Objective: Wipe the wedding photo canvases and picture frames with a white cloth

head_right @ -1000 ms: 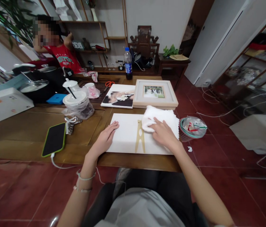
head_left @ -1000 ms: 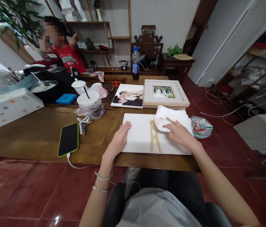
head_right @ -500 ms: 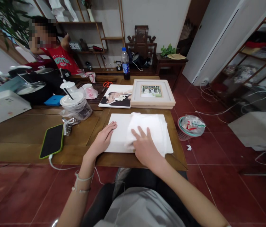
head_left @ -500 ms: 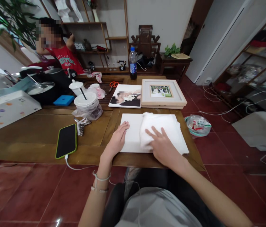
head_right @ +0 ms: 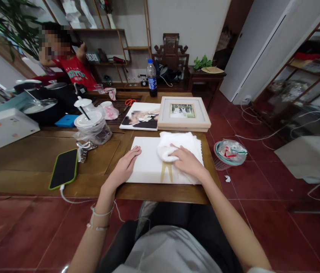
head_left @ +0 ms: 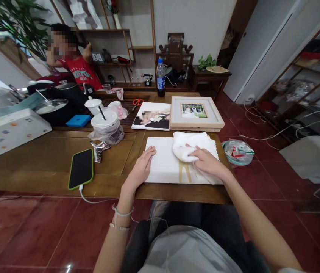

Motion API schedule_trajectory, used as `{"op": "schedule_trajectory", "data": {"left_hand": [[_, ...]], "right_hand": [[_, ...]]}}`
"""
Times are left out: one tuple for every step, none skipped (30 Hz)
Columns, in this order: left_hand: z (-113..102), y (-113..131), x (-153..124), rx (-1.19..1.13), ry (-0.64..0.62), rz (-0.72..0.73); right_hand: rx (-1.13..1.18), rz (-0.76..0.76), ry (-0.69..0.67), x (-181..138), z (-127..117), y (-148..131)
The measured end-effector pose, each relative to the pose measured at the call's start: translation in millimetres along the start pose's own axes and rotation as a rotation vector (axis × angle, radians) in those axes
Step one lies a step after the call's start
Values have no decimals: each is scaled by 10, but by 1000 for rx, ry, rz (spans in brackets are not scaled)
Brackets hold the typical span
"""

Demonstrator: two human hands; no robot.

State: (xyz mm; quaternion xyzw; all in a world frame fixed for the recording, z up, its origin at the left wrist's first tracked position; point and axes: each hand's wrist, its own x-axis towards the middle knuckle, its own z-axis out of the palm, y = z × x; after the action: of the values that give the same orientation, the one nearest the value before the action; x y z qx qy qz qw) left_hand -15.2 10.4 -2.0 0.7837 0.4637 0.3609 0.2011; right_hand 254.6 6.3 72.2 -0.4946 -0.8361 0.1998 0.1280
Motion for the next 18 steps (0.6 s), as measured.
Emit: {"op": "schedule_trajectory", "data": {"left_hand": [[-3,3,1,1,-2,-2],[-5,6,2,0,-2,-4],[-7,10,4,1,-1,-7],[-8,12,5,2,-1,-9],[-9,14,7,4,-3,-10],[-9,15,8,6,-6,-10],[-9,16,9,9,-9,-11],[-8,16,10,11,-10,-12],[-7,17,10,11,-9,-13],[-7,18,10,12,-6,-15],[-7,19,9,12,-4,-18],[-8,20,8,12,-4,-18],[-9,21,7,12,-6,-18],[-10,20,6,13,-8,-15],[-10,19,5,15,-10,-13],[-10,17,4,16,-11,-10],[-9,14,3,16,-10,-7],[-6,12,2,15,-8,-6]], "right_hand": [[-20,1,13,124,15,16],[-43,0,23,239,37,10],[-65,2,30,340,64,-17],[-81,7,39,421,98,-61],[-97,9,51,480,139,-116],[-121,2,63,511,186,-179],[-157,-13,71,514,236,-244],[-196,-37,68,488,288,-310],[-231,-67,54,434,338,-374],[-253,-101,34,355,382,-434],[-257,-138,10,255,418,-490],[-242,-175,-15,141,441,-541],[-221,-212,-40,20,449,-586],[-198,-246,-66,-102,439,-623],[-173,-281,-98,-217,413,-651],[-144,-317,-137,-321,371,-666],[-109,-351,-180,-409,317,-664],[-67,-380,-217,-479,255,-642]]}}
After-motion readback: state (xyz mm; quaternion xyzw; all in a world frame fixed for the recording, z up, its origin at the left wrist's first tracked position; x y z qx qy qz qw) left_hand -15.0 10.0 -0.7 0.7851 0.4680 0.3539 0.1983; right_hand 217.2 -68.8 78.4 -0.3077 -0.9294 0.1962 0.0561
